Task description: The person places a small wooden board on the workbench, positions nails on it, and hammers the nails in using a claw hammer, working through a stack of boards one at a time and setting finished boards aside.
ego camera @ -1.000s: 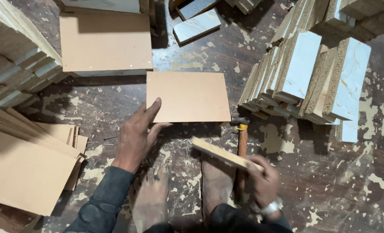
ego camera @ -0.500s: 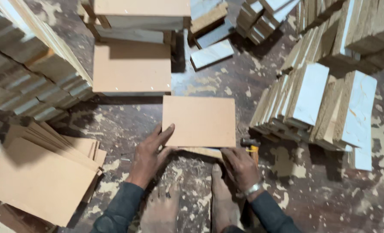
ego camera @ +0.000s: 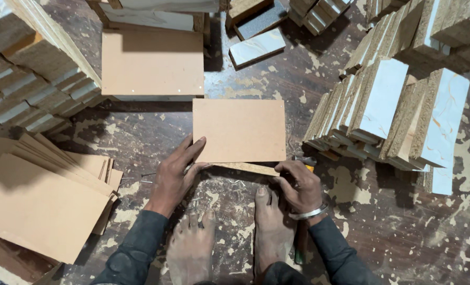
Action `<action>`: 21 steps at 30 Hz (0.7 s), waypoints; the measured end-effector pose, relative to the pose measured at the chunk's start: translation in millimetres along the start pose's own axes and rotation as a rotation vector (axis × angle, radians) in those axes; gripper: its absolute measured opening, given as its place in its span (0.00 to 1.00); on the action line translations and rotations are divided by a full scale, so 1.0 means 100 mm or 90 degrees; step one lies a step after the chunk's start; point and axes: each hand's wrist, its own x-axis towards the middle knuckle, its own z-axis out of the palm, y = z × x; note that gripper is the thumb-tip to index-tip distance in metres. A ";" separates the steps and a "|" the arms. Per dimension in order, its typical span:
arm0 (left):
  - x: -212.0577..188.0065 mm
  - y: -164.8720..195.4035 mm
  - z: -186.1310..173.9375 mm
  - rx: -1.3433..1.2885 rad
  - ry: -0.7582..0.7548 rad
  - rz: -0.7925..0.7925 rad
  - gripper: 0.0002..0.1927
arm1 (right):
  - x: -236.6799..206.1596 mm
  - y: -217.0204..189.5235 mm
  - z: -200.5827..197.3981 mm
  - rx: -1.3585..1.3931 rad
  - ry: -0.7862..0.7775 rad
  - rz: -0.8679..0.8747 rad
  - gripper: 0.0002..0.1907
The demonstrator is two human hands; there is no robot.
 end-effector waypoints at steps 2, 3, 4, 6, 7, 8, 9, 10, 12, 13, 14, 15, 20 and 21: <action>-0.01 -0.04 0.01 -0.012 -0.008 -0.007 0.34 | 0.00 0.05 -0.01 0.005 0.002 -0.007 0.14; -0.02 -0.07 0.01 -0.016 -0.011 -0.011 0.34 | 0.01 0.07 -0.01 0.008 0.004 -0.012 0.15; -0.01 -0.09 0.02 -0.034 -0.016 -0.009 0.35 | 0.01 0.08 0.00 0.014 0.008 -0.009 0.14; -0.01 -0.13 0.03 -0.071 -0.027 -0.005 0.36 | 0.02 0.11 0.01 0.024 0.015 -0.001 0.14; -0.01 -0.14 0.04 -0.048 -0.032 0.000 0.36 | 0.03 0.12 0.02 0.019 0.017 -0.014 0.14; 0.00 -0.15 0.05 -0.026 -0.038 0.008 0.36 | 0.03 0.12 0.03 0.011 0.021 -0.026 0.14; 0.01 -0.15 0.06 -0.005 -0.044 0.018 0.36 | 0.04 0.12 0.04 0.003 0.026 -0.039 0.14; 0.01 -0.15 0.07 -0.015 -0.043 0.008 0.36 | 0.05 0.12 0.04 -0.003 0.023 -0.025 0.14; 0.01 -0.12 0.08 -0.033 -0.040 -0.014 0.37 | 0.05 0.11 0.05 -0.012 0.015 0.002 0.13; 0.00 -0.11 0.08 -0.042 -0.033 -0.018 0.36 | 0.05 0.10 0.05 -0.018 0.030 0.004 0.13; 0.00 -0.09 0.08 -0.051 -0.026 -0.022 0.35 | 0.04 0.08 0.06 -0.025 0.046 0.006 0.13; -0.01 -0.06 0.07 -0.061 -0.022 -0.026 0.34 | 0.03 0.07 0.07 -0.032 0.060 0.010 0.13; 0.00 0.02 0.04 -0.072 -0.007 -0.040 0.29 | 0.02 0.03 0.14 0.218 0.122 0.239 0.16; 0.00 0.03 0.04 -0.079 -0.002 -0.038 0.28 | 0.03 0.03 0.15 0.315 0.130 0.331 0.16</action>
